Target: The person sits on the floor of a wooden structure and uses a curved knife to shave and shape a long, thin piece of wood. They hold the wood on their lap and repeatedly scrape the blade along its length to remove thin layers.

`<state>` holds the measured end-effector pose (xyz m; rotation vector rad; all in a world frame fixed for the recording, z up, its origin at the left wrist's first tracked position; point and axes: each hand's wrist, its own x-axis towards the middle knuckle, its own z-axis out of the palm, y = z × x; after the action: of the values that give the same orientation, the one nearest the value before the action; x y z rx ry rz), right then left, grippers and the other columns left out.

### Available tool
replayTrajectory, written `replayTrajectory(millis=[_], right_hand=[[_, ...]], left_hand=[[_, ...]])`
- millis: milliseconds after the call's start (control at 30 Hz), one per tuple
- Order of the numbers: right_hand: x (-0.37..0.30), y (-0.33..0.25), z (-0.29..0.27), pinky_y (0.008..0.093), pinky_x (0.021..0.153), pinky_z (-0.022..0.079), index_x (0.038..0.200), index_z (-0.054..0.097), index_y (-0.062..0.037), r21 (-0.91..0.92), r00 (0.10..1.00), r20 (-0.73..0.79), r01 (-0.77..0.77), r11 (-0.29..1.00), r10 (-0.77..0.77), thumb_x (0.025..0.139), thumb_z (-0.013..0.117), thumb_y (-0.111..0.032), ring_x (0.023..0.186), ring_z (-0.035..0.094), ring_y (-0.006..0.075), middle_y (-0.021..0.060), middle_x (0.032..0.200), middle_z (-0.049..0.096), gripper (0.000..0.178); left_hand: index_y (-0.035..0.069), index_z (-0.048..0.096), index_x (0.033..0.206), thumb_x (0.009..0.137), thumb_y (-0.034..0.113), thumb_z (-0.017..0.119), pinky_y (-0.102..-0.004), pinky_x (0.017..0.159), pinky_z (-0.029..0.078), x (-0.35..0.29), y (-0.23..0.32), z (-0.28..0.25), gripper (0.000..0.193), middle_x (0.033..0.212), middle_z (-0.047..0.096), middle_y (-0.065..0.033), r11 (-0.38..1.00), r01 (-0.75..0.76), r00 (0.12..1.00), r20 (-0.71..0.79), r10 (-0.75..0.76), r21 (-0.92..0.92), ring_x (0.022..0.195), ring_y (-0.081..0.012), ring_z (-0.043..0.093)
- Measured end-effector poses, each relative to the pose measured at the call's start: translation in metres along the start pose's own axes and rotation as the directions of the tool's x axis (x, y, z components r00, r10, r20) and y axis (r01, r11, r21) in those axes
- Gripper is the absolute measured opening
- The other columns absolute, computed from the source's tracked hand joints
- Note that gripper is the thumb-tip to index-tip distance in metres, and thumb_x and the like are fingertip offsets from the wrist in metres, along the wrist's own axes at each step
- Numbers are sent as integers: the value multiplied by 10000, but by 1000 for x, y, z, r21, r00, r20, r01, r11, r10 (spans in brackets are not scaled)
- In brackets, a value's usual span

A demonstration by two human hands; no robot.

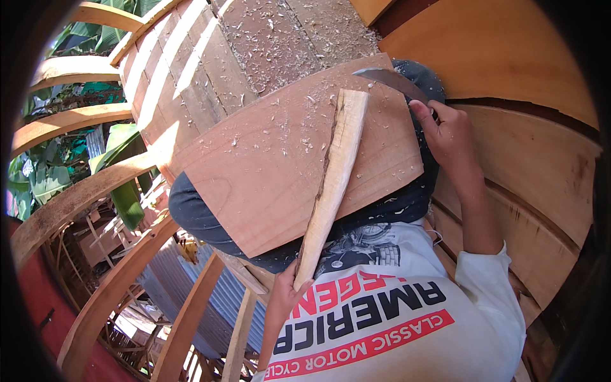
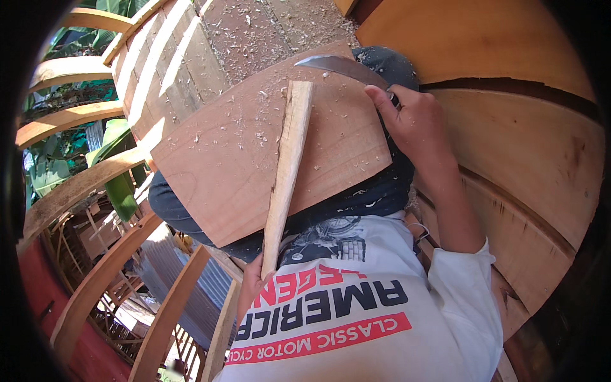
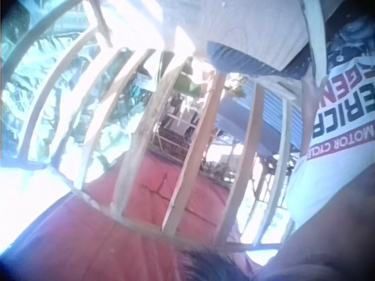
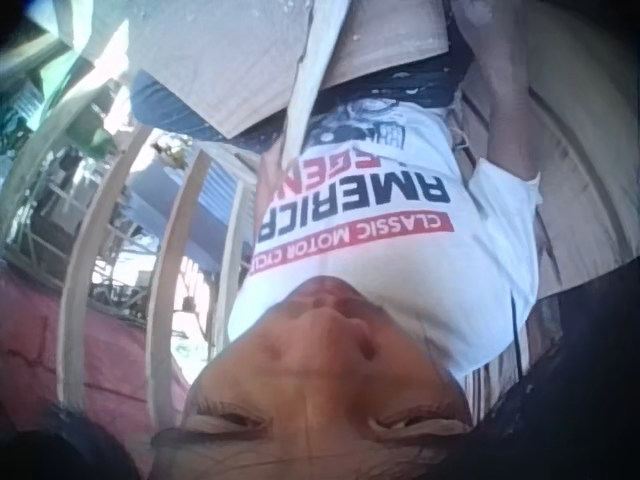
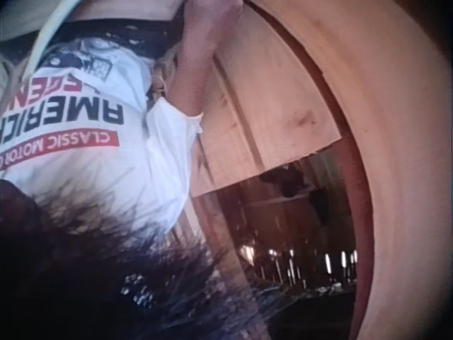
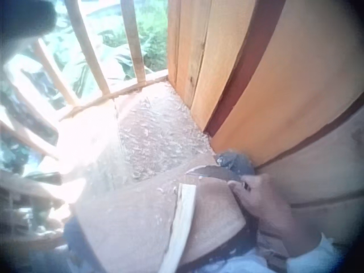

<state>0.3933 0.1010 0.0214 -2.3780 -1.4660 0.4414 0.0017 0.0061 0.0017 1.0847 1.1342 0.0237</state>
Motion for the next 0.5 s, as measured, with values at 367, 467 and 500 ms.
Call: replayTrajectory(millis=[367, 467, 500], right_hand=[[-23, -40, 23, 354, 458, 387, 698, 588, -3, 468, 959, 105, 186, 864, -263, 900, 607, -400, 452, 530, 270, 146, 511, 478, 445], [-15, -49, 25, 306, 444, 273, 643, 487, -2, 624, 941, 64, 222, 749, -332, 951, 530, -424, 465, 370, 113, 38, 499, 378, 524], [-13, -39, 32, 285, 440, 232, 623, 449, -22, 639, 937, 72, 220, 737, -343, 979, 483, -453, 482, 331, 70, -8, 502, 367, 560]], left_hand=[[2, 543, 958, 772, 197, 727, -241, 637, 419, -14, 17, -10, 326, 739, 508, 7, 910, -33, 997, 46, 57, -414, 709, -74, 486], [38, 467, 906, 777, 125, 647, -219, 524, 390, -6, 29, -22, 237, 702, 454, 20, 810, -77, 984, 89, 157, -582, 600, -58, 460], [49, 444, 894, 780, 103, 616, -212, 489, 378, -8, 38, -32, 213, 694, 441, 21, 786, -69, 978, 112, 174, -614, 566, -55, 450]])
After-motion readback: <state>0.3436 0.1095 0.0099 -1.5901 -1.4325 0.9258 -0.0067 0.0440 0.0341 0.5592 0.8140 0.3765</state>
